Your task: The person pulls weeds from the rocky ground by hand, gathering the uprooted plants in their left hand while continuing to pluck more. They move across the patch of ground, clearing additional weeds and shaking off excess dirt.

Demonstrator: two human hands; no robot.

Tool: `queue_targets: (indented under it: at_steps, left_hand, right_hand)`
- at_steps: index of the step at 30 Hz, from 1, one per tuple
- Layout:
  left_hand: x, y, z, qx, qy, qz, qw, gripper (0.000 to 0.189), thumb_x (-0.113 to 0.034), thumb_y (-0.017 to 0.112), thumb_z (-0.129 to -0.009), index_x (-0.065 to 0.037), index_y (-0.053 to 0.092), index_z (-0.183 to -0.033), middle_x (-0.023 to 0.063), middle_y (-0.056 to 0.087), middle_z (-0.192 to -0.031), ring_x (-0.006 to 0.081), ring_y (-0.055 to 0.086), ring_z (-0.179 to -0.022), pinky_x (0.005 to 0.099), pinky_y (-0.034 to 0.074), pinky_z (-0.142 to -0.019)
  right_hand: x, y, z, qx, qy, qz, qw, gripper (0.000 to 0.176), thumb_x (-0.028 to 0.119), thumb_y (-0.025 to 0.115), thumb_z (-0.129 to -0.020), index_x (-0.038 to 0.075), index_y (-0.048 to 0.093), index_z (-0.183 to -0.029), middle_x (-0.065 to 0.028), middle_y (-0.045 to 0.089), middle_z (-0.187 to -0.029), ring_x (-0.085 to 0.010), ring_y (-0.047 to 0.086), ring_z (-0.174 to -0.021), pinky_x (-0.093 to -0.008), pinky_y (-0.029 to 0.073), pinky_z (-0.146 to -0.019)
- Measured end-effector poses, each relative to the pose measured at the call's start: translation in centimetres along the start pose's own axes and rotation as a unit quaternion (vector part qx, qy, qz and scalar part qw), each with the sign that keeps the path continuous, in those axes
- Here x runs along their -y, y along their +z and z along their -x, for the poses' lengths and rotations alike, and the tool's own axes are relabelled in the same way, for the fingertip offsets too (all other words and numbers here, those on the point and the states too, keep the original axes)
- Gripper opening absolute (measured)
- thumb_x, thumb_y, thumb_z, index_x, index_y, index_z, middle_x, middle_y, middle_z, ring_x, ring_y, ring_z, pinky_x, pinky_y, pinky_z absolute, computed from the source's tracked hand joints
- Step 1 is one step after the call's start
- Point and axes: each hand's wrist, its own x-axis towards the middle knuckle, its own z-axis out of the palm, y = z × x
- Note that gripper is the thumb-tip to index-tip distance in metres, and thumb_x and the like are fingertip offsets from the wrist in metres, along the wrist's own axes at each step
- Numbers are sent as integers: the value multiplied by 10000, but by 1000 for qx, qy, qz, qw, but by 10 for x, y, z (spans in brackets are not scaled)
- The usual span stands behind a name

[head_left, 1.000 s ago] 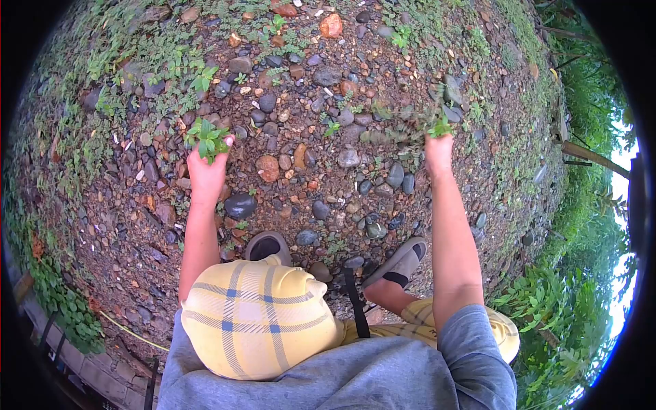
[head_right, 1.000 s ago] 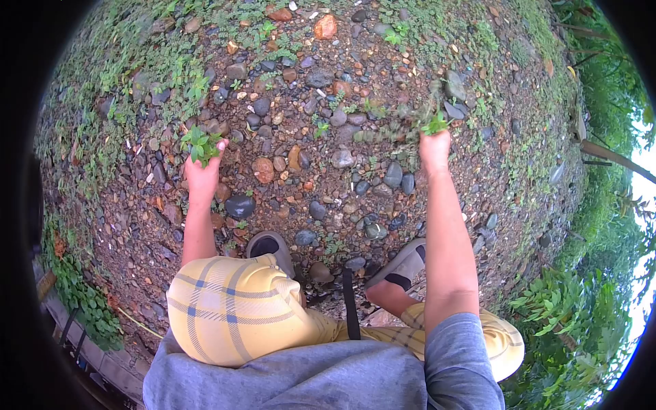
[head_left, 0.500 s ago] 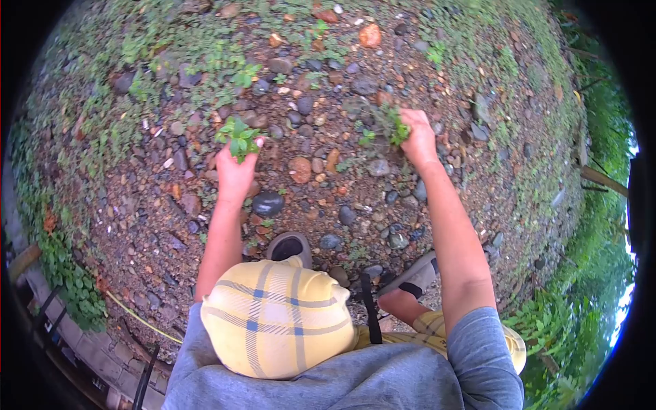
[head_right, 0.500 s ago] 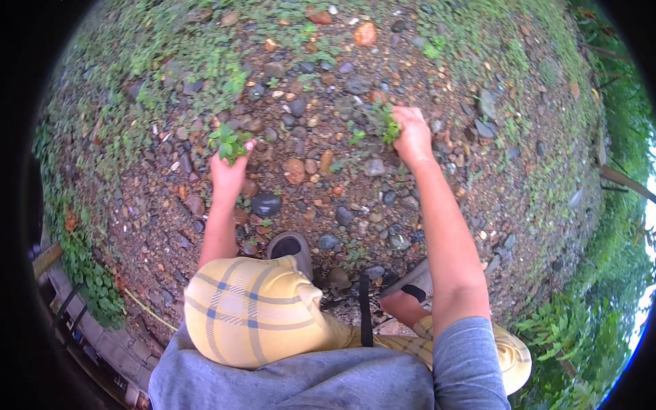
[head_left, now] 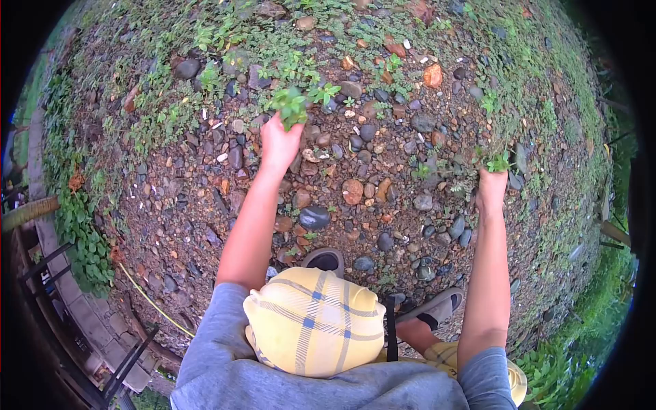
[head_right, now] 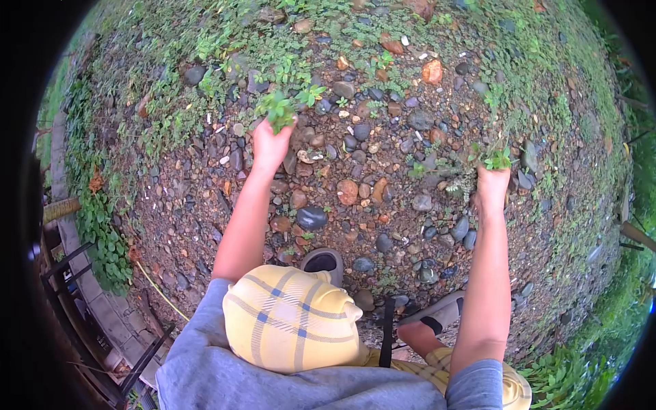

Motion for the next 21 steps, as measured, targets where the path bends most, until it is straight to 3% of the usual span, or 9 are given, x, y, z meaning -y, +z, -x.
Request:
queue_targets:
  at_steps: [3,4,7,8,11,12,18,21]
  left_hand:
    - [-3,22,-23,2,22,-140,990,358,-192,715,-724,-13,620,-1020,145,669,-900,309,647,-866,404,500,-752]
    - [-5,27,-28,15,7,-190,982,450,-215,742,-688,-32,597,-1072,136,637,-987,320,627,-909,421,504,-762]
    - [-18,41,-33,-28,47,-274,960,495,-222,756,-670,-54,583,-1102,128,596,-1064,310,611,-945,410,503,-789]
    - [-22,43,-37,18,18,-269,963,506,-220,757,-666,-71,580,-1117,122,570,-1091,299,603,-961,402,501,-811]
    - [-26,48,-45,48,59,-283,956,507,-215,752,-672,-82,579,-1129,118,576,-1077,293,605,-954,395,500,-810]
    - [-25,51,-48,27,69,-277,958,439,-193,741,-674,-82,612,-1078,109,577,-1075,285,612,-938,392,503,-797]
    - [-7,56,-61,5,128,-243,962,244,-118,702,-697,-40,665,-926,139,631,-946,290,622,-889,396,502,-775]
    - [9,53,-55,-28,173,-141,974,209,-111,671,-745,-43,668,-942,169,651,-853,339,626,-791,400,499,-703]
  right_hand:
    - [2,1,11,-6,11,-4,1000,356,-110,576,-734,6,565,-1071,-43,622,-1023,-153,586,-902,-278,437,-835]
    - [-2,-1,15,-9,21,19,1000,353,-109,577,-739,6,566,-1072,-47,623,-1026,-155,585,-923,-279,431,-852]
    - [-4,4,33,-33,36,26,998,366,-110,579,-737,5,559,-1083,-50,622,-1021,-156,581,-920,-281,426,-857]
    - [0,1,39,-8,43,65,997,361,-98,599,-739,6,557,-1083,-50,619,-1017,-153,578,-912,-282,426,-855]
    - [-6,4,51,-25,62,39,997,348,-81,621,-744,8,560,-1074,-46,618,-1005,-152,576,-903,-280,424,-850]
    - [-7,7,55,-41,51,30,997,310,-71,623,-730,14,570,-1024,-30,622,-942,-126,572,-844,-258,434,-777]
    - [-14,4,61,-32,60,-30,997,321,-93,599,-740,9,562,-1042,-36,622,-965,-133,580,-862,-266,434,-800]
    - [-11,8,63,-51,73,-43,995,327,-103,590,-745,8,558,-1052,-37,619,-983,-138,583,-874,-270,435,-815]
